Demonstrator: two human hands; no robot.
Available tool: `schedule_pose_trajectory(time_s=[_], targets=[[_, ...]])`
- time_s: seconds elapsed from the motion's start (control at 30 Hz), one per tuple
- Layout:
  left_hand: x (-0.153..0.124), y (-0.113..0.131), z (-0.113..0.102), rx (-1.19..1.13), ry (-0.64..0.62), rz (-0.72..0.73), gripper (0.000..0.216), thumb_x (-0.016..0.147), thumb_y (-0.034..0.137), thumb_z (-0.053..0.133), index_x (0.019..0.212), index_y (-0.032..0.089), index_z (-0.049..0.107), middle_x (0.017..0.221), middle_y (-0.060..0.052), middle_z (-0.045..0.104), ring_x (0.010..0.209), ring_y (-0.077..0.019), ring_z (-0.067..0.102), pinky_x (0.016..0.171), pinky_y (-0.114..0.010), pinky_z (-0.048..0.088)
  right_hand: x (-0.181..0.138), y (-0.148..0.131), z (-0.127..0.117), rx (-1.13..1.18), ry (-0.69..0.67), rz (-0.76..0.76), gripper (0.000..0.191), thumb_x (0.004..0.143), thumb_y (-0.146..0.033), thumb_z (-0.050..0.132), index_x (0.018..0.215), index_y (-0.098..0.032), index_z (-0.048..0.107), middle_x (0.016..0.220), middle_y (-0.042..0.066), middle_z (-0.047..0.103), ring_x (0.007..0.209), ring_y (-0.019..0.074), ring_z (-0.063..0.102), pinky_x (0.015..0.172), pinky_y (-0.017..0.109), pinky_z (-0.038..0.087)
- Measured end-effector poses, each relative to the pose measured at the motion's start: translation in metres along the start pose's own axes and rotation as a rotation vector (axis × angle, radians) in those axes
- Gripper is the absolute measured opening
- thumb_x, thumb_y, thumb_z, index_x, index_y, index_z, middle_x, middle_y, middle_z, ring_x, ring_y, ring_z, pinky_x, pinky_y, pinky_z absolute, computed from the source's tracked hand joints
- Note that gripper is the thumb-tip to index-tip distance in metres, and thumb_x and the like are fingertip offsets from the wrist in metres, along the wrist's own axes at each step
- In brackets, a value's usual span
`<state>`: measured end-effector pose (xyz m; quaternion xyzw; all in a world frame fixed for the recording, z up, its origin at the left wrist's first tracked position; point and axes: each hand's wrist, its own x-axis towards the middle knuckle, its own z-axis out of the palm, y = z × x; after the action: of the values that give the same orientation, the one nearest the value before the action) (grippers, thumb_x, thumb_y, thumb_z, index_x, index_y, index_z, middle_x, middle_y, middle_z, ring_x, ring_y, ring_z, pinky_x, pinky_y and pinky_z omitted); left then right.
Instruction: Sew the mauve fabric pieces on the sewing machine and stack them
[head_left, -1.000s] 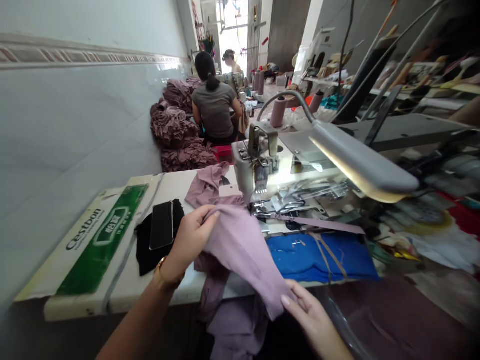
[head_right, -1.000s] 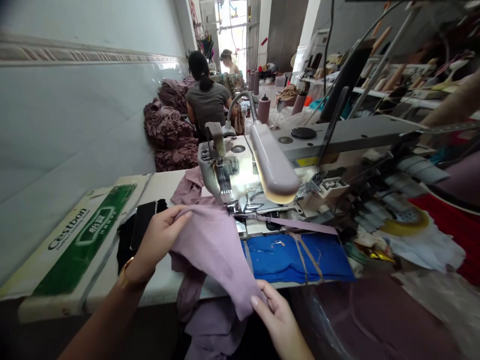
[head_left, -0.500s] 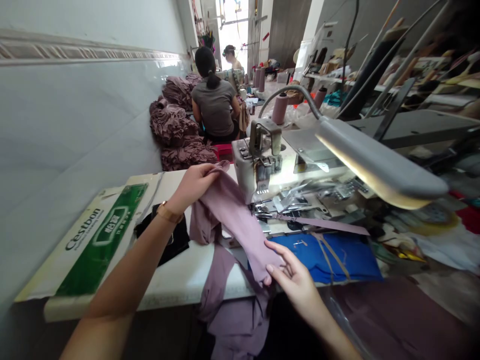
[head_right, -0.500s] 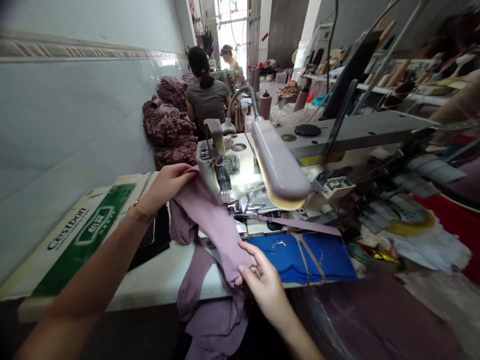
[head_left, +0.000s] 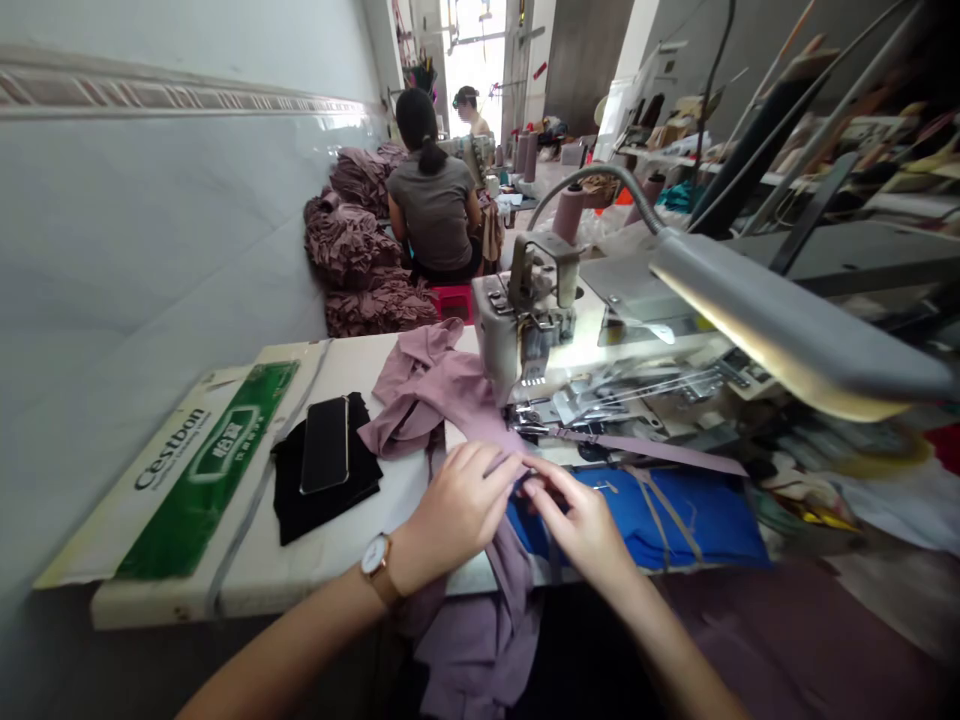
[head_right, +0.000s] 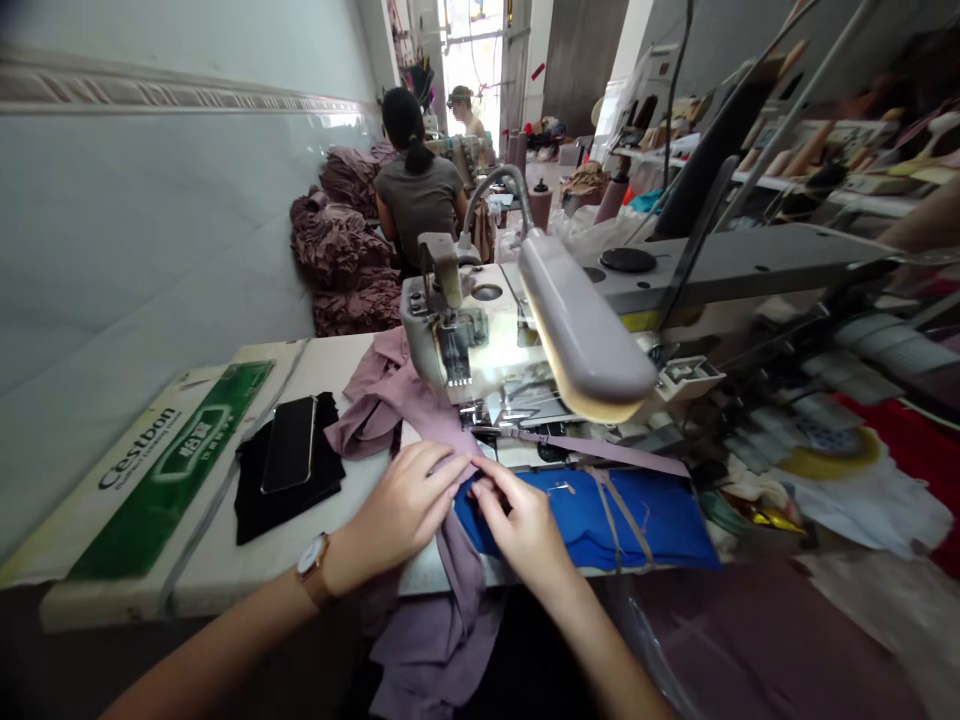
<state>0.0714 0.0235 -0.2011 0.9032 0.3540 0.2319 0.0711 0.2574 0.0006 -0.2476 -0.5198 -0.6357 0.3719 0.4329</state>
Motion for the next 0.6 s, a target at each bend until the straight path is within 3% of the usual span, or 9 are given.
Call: schedule_pose_trajectory(time_s=[0.1,0.17,0.27,0.33,0.47,0.53,0.6], targets=[[-0.001,-0.008,-0.006,0.022,-0.045,0.013,0.029,0.093,0.015,0.042,0.115,0.016,0.062,0.113,-0.013,0.059,0.108,-0.0266,0.053,0.095,-0.044,0.046,0.0,-0.002,-0.008,-0.176,-0.041,-0.13,0.034,0.093,-0.026,0.052,0.122,-0.019,0.066,0.117,0.012,0.073,0.102,0.0256,0.07,0.092,0.037,0.052],[0.004,-0.02,-0.015,0.012,-0.066,0.035,0.031,0.091,0.011,0.042,0.114,0.017,0.063,0.116,-0.013,0.058,0.111,-0.0261,0.052,0.097,-0.044,0.045,0.002,-0.005,-0.011,-0.221,-0.071,-0.142,0.035,0.093,-0.025,0.051,0.125,-0.02,0.066,0.12,0.012,0.073,0.105,0.0268,0.069,0.094,0.037,0.051],[0.014,-0.04,-0.022,-0.012,-0.092,0.037,0.036,0.09,0.008,0.041,0.117,0.019,0.063,0.122,-0.012,0.058,0.115,-0.0245,0.052,0.1,-0.042,0.045,0.009,-0.012,-0.01,-0.215,-0.131,-0.012,0.04,0.093,-0.028,0.052,0.131,-0.024,0.062,0.089,0.007,0.079,0.077,0.0244,0.074,0.074,0.034,0.056],[0.023,-0.053,-0.022,-0.031,-0.104,0.035,0.039,0.09,0.007,0.04,0.119,0.02,0.063,0.123,-0.011,0.058,0.117,-0.0239,0.053,0.101,-0.041,0.045,0.016,-0.018,-0.008,-0.157,-0.182,0.072,0.044,0.093,-0.03,0.052,0.136,-0.026,0.057,0.07,0.002,0.074,0.058,0.0203,0.07,0.06,0.03,0.055],[0.038,-0.069,-0.018,-0.055,-0.082,0.016,0.04,0.09,0.007,0.039,0.117,0.02,0.066,0.126,-0.011,0.058,0.119,-0.0221,0.054,0.102,-0.038,0.046,0.024,-0.028,-0.004,-0.048,-0.214,0.166,0.048,0.091,-0.03,0.053,0.139,-0.025,0.053,0.065,-0.002,0.07,0.046,0.0155,0.062,0.054,0.028,0.051],[0.032,-0.064,-0.019,-0.001,0.004,-0.054,0.038,0.091,0.009,0.039,0.119,0.018,0.064,0.131,-0.013,0.056,0.124,-0.0235,0.051,0.106,-0.04,0.042,0.018,-0.027,-0.005,-0.009,-0.198,0.188,0.049,0.091,-0.033,0.054,0.139,-0.023,0.052,0.067,-0.002,0.069,0.047,0.0152,0.061,0.055,0.029,0.051],[0.01,-0.046,-0.019,0.059,0.124,-0.216,0.034,0.093,0.016,0.04,0.122,0.016,0.06,0.131,-0.015,0.055,0.125,-0.0257,0.05,0.107,-0.043,0.04,0.001,-0.02,-0.012,0.053,-0.172,0.207,0.05,0.092,-0.037,0.054,0.139,-0.021,0.051,0.068,-0.001,0.069,0.051,0.0155,0.061,0.057,0.029,0.051]])
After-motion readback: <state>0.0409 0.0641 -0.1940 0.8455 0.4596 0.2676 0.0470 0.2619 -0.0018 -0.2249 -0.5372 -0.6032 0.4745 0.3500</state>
